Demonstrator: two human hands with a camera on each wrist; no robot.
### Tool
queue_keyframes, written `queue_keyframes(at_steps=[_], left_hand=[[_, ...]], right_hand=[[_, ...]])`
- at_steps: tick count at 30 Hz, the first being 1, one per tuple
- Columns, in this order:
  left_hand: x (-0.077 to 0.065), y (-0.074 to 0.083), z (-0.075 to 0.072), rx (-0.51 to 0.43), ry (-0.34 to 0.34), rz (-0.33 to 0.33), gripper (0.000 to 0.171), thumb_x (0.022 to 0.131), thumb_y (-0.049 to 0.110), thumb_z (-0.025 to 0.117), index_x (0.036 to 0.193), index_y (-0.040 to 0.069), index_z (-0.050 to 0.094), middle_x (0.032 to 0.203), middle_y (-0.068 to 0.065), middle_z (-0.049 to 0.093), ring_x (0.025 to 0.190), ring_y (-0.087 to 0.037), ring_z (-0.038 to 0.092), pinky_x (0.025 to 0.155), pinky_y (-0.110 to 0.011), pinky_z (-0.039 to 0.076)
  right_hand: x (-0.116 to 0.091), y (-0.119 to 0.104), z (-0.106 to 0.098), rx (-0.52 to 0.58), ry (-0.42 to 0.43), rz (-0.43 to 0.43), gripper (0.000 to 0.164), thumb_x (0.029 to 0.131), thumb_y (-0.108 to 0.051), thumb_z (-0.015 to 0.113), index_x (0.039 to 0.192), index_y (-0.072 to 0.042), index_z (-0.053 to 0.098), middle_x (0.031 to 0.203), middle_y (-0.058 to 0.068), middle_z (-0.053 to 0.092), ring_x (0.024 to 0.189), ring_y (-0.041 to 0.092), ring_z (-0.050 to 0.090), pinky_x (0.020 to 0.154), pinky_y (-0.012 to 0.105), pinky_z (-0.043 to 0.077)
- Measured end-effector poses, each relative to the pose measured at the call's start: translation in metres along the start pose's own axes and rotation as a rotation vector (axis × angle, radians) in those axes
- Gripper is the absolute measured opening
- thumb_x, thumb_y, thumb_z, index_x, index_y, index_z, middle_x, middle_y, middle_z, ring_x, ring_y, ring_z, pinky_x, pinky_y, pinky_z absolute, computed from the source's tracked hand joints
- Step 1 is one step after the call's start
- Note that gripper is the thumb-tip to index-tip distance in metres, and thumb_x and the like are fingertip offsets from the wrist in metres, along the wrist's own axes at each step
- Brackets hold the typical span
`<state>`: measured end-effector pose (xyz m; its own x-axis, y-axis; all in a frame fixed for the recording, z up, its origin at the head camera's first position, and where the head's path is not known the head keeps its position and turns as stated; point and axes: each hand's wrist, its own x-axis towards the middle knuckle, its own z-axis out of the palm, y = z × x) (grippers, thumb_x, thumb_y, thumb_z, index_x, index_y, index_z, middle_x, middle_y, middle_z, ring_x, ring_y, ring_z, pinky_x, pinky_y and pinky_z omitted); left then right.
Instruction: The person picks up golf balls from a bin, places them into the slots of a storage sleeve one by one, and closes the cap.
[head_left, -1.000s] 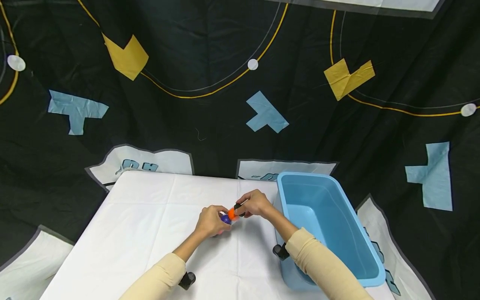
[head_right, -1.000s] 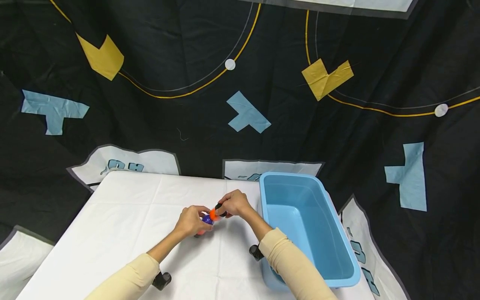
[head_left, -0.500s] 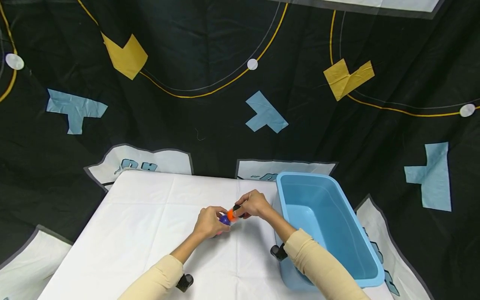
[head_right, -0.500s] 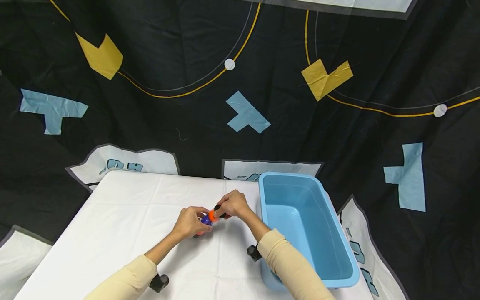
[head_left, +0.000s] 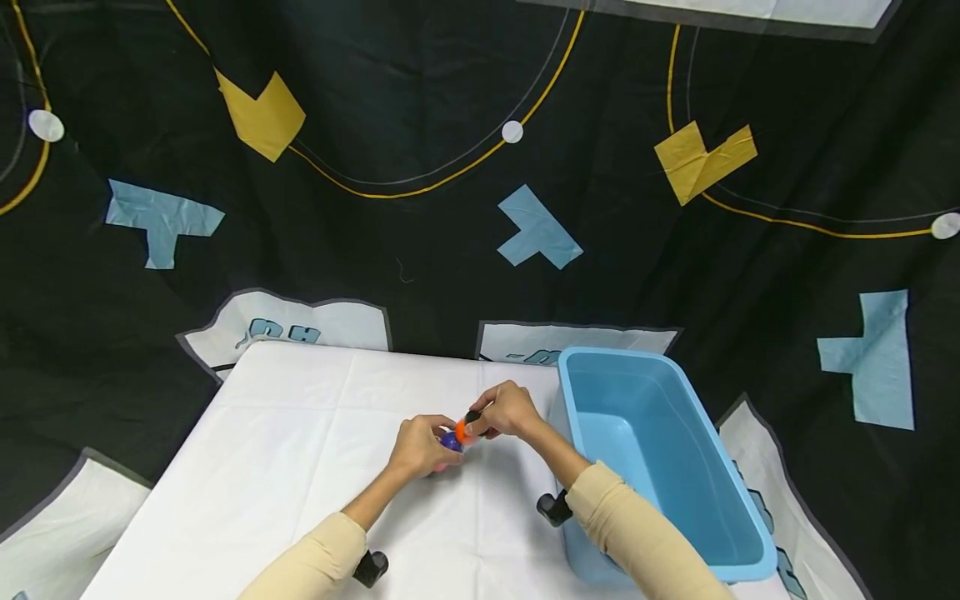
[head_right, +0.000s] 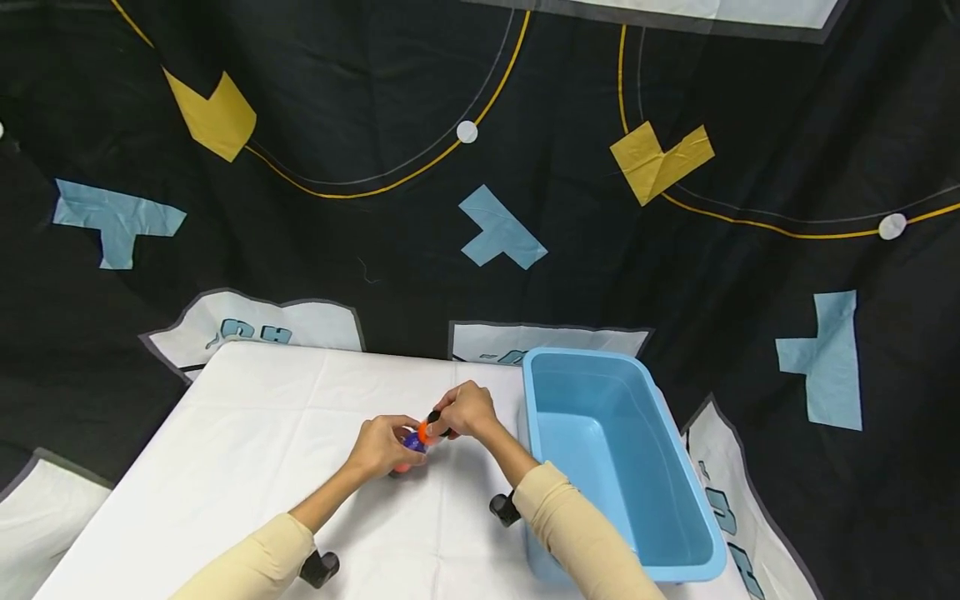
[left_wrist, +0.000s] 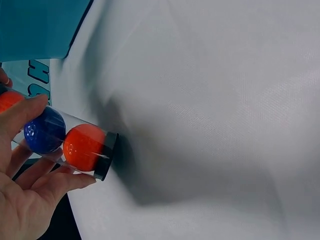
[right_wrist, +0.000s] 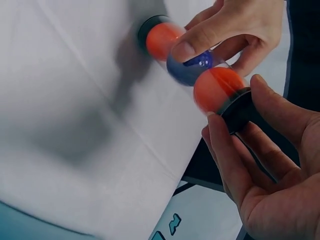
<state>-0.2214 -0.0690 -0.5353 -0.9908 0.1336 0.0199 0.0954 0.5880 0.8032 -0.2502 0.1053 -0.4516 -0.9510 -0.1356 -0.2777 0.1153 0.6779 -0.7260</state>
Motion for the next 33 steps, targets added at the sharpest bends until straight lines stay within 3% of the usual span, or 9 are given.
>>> queue_keyframes(at_steps=[6,15,25,33], left_hand=[[-0.001,-0.002,0.001,-0.029,0.002,0.003,0.043,0.063,0.015,0.095,0.102,0.011,0.078,0.088,-0.011,0.078,0.076,-0.020,0.073,0.066,-0.031,0.058],[-0.003,-0.010,0.001,-0.020,-0.003,-0.001,0.043,0.063,0.015,0.095,0.102,0.012,0.078,0.088,-0.007,0.078,0.077,-0.020,0.072,0.069,-0.034,0.059],[-0.003,-0.003,0.001,0.012,0.019,-0.001,0.042,0.061,0.016,0.095,0.100,0.014,0.079,0.087,-0.007,0.078,0.080,-0.023,0.073,0.070,-0.036,0.058],[-0.002,0.001,0.000,0.043,0.040,-0.008,0.043,0.059,0.019,0.097,0.099,0.014,0.079,0.090,-0.012,0.078,0.083,-0.027,0.072,0.070,-0.037,0.058]], right_hand=[[-0.003,0.003,0.003,-0.003,0.019,-0.047,0.028,0.072,-0.008,0.091,0.097,-0.002,0.080,0.088,0.012,0.076,0.063,0.020,0.072,0.062,0.029,0.061],[-0.003,0.007,0.004,0.024,-0.063,-0.039,0.036,0.073,-0.013,0.090,0.105,-0.004,0.076,0.088,0.010,0.076,0.070,0.022,0.072,0.066,0.030,0.059],[-0.002,0.006,-0.001,-0.052,-0.007,-0.071,0.029,0.071,-0.016,0.091,0.095,-0.007,0.077,0.080,0.006,0.076,0.067,0.022,0.068,0.058,0.027,0.048],[-0.001,0.005,-0.001,0.024,-0.004,-0.077,0.029,0.070,-0.011,0.092,0.094,-0.003,0.079,0.083,0.011,0.076,0.063,0.018,0.072,0.060,0.026,0.059]])
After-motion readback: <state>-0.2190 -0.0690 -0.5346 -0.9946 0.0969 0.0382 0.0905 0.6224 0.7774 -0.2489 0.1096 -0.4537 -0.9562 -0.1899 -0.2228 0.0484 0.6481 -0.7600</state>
